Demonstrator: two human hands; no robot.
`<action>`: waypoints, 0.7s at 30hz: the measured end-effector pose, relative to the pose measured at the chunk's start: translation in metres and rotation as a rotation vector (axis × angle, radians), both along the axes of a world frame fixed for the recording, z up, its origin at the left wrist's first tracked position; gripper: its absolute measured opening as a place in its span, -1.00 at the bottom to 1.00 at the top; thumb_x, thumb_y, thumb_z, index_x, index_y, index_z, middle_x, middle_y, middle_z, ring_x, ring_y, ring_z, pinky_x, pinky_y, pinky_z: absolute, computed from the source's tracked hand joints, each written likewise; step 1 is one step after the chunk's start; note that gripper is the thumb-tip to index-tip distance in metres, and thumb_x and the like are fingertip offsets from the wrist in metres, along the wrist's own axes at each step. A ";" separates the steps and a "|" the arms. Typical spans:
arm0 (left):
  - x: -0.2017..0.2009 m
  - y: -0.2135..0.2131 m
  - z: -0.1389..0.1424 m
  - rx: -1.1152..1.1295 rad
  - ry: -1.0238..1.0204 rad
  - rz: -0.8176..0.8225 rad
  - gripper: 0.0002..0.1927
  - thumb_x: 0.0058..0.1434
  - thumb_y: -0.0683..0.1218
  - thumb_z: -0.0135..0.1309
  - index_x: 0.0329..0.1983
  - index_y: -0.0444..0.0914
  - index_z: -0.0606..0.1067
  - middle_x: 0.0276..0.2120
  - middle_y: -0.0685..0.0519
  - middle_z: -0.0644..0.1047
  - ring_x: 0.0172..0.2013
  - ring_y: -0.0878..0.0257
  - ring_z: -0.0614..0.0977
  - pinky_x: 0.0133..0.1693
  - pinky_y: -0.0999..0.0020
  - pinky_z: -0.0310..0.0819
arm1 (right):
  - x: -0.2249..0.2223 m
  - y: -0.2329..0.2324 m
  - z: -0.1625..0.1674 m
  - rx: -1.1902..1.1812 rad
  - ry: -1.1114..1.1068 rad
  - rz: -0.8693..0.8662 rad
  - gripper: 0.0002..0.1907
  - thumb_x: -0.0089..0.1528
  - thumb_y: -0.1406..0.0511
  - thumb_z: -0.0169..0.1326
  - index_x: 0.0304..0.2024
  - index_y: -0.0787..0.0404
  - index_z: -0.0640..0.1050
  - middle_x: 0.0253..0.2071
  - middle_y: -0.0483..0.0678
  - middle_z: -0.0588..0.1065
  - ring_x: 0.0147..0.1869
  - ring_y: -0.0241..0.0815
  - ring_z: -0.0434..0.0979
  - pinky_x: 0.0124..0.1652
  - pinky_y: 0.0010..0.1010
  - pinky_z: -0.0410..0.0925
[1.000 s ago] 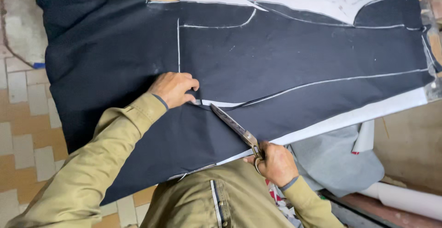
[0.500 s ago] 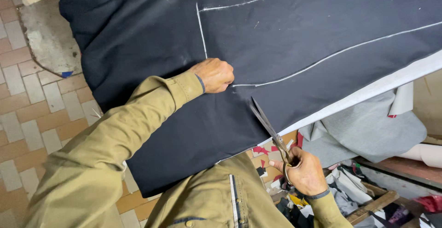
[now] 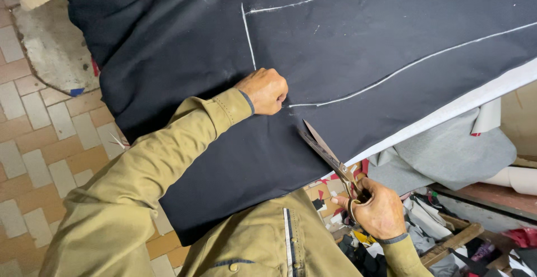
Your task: The person places a printed paper pattern on a black fabric sheet, traces the outline with chalk, and then uses shears to cut the fabric along the marked lines. The cut fabric piece is separated from the main sheet.
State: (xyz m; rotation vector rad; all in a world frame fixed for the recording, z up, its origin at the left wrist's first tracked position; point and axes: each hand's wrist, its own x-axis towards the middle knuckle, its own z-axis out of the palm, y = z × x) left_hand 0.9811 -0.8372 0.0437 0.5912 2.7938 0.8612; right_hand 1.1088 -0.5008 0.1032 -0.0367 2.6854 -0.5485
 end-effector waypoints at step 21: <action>-0.023 -0.038 -0.002 0.377 -0.267 0.067 -0.84 -0.07 -0.13 0.27 -0.43 -0.30 0.65 -0.50 0.00 0.67 -0.45 0.27 0.71 -0.32 0.39 0.60 | -0.038 -0.059 0.025 0.100 0.010 0.105 -0.37 -0.17 -0.11 0.43 -0.49 0.29 0.56 -0.58 0.10 0.54 -0.44 0.17 0.56 -0.37 -0.08 0.39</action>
